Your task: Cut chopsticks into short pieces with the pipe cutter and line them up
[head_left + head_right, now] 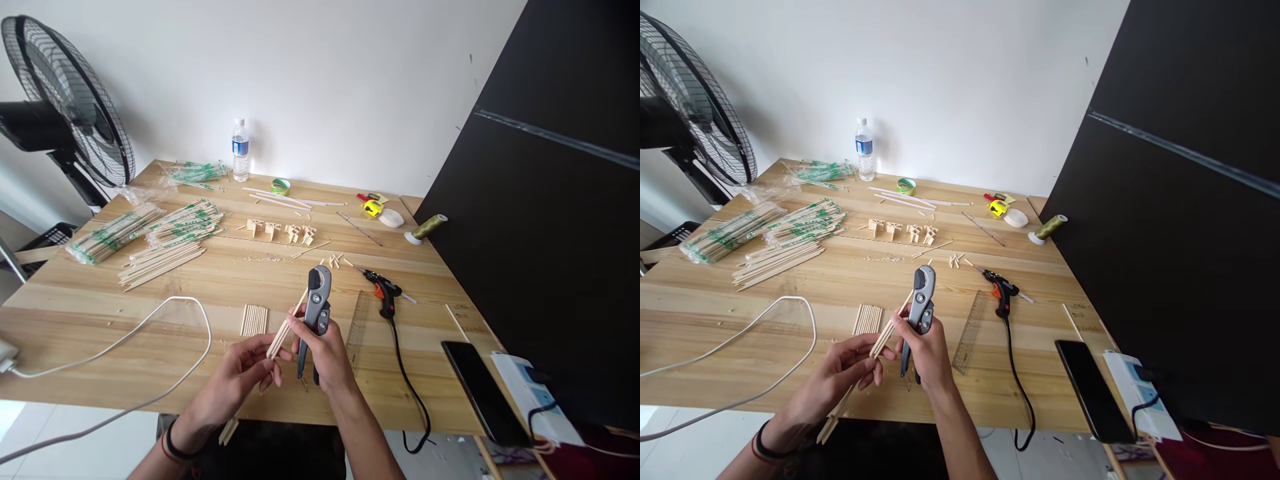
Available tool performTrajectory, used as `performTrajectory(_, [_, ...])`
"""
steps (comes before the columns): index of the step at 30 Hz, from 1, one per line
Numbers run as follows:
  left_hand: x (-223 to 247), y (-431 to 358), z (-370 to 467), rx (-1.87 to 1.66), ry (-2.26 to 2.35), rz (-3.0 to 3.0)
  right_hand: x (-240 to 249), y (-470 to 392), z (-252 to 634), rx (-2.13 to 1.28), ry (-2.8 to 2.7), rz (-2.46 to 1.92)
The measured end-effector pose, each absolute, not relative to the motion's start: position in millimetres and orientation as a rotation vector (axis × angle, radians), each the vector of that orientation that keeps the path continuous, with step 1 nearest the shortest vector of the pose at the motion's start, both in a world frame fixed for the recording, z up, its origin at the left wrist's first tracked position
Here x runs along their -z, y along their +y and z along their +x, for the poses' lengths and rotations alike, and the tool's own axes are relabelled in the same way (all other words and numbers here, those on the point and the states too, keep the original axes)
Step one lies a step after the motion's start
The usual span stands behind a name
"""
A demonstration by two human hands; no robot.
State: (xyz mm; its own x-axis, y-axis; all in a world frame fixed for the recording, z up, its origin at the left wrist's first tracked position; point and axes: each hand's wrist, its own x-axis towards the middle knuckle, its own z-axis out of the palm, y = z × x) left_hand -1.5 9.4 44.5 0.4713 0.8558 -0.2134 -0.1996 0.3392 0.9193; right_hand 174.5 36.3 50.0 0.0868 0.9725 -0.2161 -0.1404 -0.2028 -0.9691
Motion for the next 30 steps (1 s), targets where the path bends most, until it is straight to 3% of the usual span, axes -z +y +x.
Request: performTrajectory(30, [-32.0, 7.8, -8.0, -0.872, 0.751, 0.883, -33.2, 35.1, 164.6, -1.41, -0.961, -1.214])
